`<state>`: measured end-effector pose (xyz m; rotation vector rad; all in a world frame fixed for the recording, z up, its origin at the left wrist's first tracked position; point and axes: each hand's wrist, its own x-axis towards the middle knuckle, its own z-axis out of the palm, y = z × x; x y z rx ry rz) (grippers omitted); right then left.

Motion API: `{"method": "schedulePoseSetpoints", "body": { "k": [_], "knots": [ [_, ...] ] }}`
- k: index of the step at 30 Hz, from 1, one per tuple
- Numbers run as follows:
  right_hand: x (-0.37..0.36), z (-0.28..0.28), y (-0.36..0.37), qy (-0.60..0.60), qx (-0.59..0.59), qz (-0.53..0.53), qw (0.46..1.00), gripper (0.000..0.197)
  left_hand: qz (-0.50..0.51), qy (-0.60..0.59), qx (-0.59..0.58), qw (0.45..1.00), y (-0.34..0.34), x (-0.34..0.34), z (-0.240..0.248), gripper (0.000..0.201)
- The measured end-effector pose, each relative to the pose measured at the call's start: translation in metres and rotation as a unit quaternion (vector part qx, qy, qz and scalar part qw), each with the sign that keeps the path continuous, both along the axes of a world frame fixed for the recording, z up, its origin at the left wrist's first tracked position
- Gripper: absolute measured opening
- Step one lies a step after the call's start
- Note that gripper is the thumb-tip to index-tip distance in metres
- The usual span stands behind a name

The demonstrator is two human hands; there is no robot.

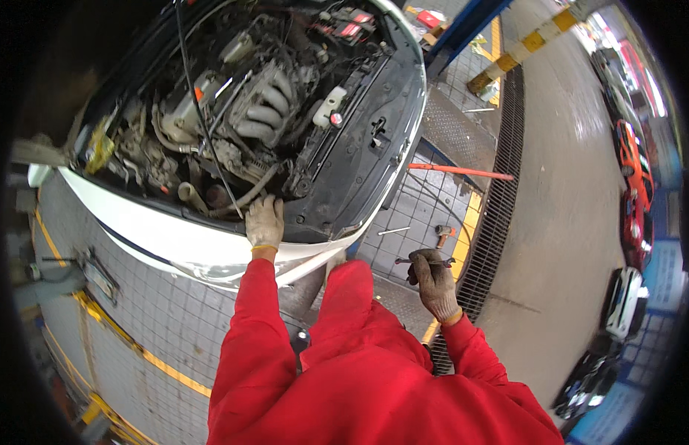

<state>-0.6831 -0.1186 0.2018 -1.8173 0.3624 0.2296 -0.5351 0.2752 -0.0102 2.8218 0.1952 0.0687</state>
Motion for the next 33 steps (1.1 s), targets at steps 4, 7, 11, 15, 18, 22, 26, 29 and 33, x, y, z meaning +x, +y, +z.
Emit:
{"method": "schedulePoseSetpoints", "body": {
  "k": [4, 7, 11, 15, 18, 22, 26, 29, 33],
  "knots": [
    [0.044, -0.016, 0.006, -0.028, 0.024, 0.010, 0.999, 0.025, -0.050, -0.048, 0.004, 0.998, -0.001, -0.011, -0.005, 0.035],
    [0.090, -0.023, 0.019, -0.023, 0.049, 0.038, 0.998, 0.026, -0.040, -0.060, 0.015, 0.997, -0.002, -0.007, 0.000, 0.033],
    [0.165, -0.034, 0.031, -0.013, 0.001, 0.165, 0.986, 0.038, -0.001, -0.035, 0.021, 0.999, -0.004, -0.002, 0.003, 0.032],
    [0.241, -0.071, 0.046, 0.051, 0.045, 0.217, 0.974, 0.045, 0.001, -0.020, 0.027, 0.999, -0.003, 0.000, 0.000, 0.030],
    [0.282, -0.106, 0.052, -0.031, -0.019, 0.263, 0.964, 0.045, 0.032, -0.025, 0.019, 0.999, -0.011, 0.003, 0.004, 0.032],
    [0.310, -0.129, 0.061, 0.087, 0.099, 0.211, 0.969, 0.047, 0.118, 0.052, -0.064, 0.990, -0.042, 0.022, 0.017, 0.059],
    [0.336, -0.144, 0.089, 0.154, 0.157, 0.188, 0.957, 0.048, 0.162, 0.091, -0.190, 0.964, -0.077, 0.052, 0.024, 0.088],
    [0.353, -0.168, 0.107, 0.185, 0.173, 0.191, 0.948, 0.047, 0.178, 0.090, -0.234, 0.952, -0.094, 0.071, 0.020, 0.091],
    [0.379, -0.218, 0.125, 0.123, 0.076, 0.318, 0.937, 0.046, 0.201, 0.128, -0.176, 0.955, -0.107, 0.089, 0.010, 0.092]
  ]
}}
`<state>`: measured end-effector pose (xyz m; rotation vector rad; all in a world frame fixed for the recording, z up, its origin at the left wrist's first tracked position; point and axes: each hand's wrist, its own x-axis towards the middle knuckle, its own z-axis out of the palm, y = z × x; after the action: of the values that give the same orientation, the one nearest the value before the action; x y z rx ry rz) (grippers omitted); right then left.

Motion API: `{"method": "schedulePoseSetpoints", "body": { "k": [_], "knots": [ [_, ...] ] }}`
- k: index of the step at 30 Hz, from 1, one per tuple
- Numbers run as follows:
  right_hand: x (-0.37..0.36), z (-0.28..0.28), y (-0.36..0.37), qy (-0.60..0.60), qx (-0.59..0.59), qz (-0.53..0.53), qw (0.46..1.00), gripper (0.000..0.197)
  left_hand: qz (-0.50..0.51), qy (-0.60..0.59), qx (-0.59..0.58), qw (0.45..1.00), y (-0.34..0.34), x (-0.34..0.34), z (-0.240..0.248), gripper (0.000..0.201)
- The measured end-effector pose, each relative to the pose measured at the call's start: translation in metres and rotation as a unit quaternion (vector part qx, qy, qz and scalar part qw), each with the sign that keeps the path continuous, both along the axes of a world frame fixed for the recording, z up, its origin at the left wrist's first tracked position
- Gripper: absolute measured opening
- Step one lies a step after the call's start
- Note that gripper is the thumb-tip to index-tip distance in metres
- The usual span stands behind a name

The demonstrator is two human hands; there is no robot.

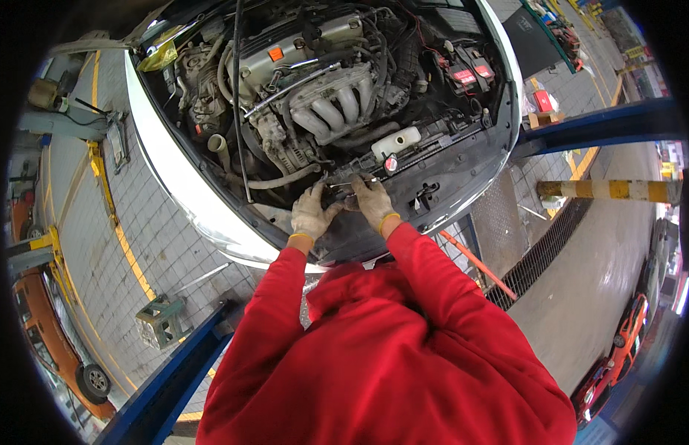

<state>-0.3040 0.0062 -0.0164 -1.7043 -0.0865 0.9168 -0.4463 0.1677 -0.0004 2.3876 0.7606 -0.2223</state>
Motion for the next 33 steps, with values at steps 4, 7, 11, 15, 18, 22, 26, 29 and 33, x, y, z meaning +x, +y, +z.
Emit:
{"method": "schedulePoseSetpoints", "body": {
  "k": [4, 7, 11, 15, 18, 22, 26, 29, 33],
  "knots": [
    [0.016, -0.036, 0.008, -0.446, -0.091, 0.249, 0.855, 0.042, 0.035, 0.018, 0.075, 0.996, -0.010, 0.009, -0.010, 0.088],
    [0.030, -0.039, 0.014, -0.254, -0.149, 0.240, 0.925, 0.035, 0.027, 0.009, 0.121, 0.992, -0.013, 0.011, -0.014, 0.082],
    [0.047, -0.028, 0.029, 0.072, -0.062, 0.103, 0.990, 0.043, 0.041, -0.009, 0.096, 0.995, -0.011, 0.014, -0.014, 0.071],
    [0.050, -0.029, 0.032, 0.266, -0.056, -0.012, 0.962, 0.042, 0.047, -0.023, 0.098, 0.994, -0.010, 0.014, -0.014, 0.067],
    [0.048, -0.036, 0.029, 0.342, -0.001, -0.062, 0.938, 0.037, 0.044, -0.020, 0.090, 0.995, -0.009, 0.013, -0.014, 0.066],
    [0.049, -0.032, 0.027, 0.375, 0.017, -0.120, 0.919, 0.033, 0.054, -0.034, 0.071, 0.995, -0.008, 0.012, -0.016, 0.062],
    [0.028, 0.001, 0.031, 0.137, -0.028, 0.001, 0.990, 0.034, 0.043, -0.053, 0.082, 0.994, -0.006, 0.008, -0.023, 0.057],
    [-0.013, 0.031, 0.032, -0.281, -0.036, 0.263, 0.922, 0.033, 0.032, -0.053, 0.071, 0.996, -0.004, 0.003, -0.031, 0.053],
    [-0.042, 0.039, 0.042, -0.317, -0.097, 0.288, 0.898, 0.031, 0.028, -0.065, 0.063, 0.996, -0.002, -0.001, -0.039, 0.057]
  ]
}}
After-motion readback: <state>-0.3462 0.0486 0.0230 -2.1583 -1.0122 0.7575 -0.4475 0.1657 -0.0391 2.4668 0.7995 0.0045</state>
